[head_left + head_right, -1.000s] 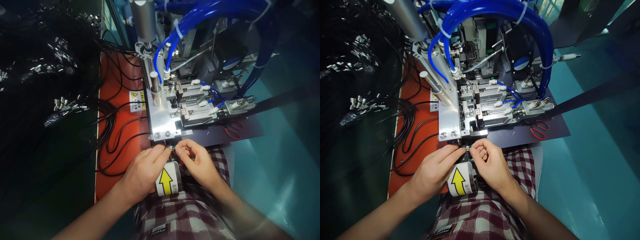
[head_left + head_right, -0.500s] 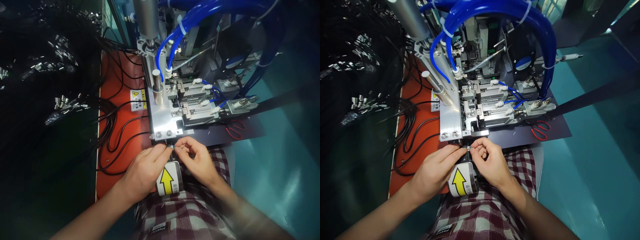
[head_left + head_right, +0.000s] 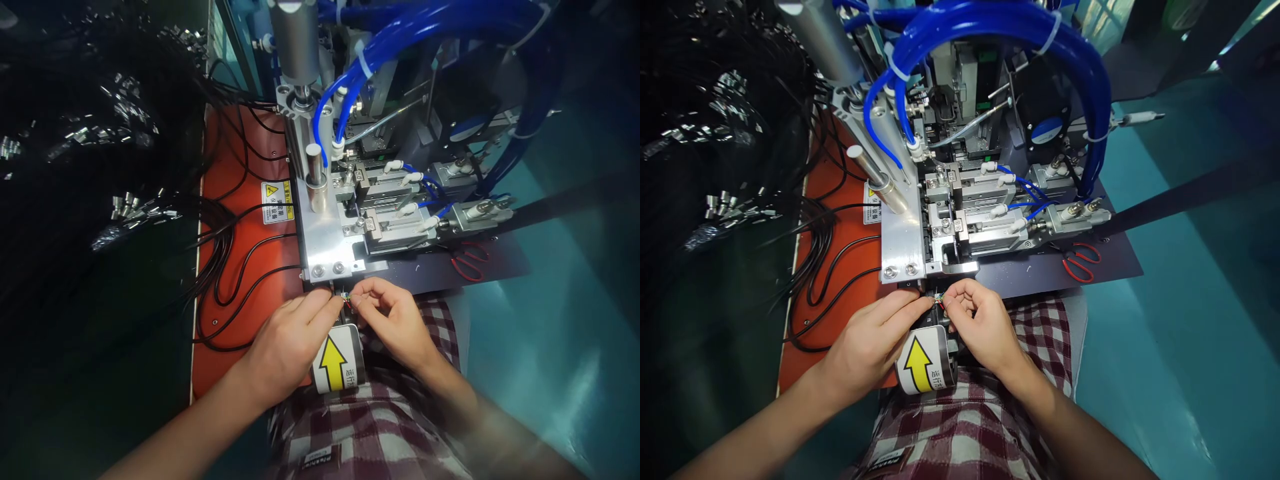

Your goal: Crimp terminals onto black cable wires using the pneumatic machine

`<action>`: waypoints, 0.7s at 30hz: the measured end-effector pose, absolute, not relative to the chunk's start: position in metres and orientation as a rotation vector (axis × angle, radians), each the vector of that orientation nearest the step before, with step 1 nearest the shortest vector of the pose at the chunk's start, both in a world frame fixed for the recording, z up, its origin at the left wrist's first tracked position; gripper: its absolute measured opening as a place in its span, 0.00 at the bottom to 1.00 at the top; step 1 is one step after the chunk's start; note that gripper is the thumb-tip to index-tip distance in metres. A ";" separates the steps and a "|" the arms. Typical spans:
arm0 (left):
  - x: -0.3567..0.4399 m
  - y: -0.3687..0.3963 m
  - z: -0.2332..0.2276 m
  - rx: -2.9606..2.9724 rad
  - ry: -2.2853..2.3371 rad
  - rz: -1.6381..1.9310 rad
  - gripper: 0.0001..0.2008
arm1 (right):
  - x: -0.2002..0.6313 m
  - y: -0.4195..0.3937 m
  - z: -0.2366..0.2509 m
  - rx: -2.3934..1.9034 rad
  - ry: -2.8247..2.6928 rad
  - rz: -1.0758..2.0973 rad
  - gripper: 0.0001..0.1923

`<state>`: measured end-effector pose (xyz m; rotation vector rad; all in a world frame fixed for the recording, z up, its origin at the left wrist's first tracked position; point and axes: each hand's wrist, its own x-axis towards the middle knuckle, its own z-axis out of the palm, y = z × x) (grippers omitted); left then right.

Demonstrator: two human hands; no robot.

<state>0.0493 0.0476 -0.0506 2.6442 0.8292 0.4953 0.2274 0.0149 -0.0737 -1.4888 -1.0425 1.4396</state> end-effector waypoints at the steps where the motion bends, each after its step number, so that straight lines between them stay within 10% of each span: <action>1: 0.049 0.048 -0.051 2.643 0.829 0.493 0.14 | 0.228 0.014 -0.075 -1.496 -1.044 1.445 0.07; 21: 0.050 0.048 -0.051 2.637 0.839 0.516 0.12 | 0.222 0.012 -0.071 -1.611 -1.184 1.215 0.06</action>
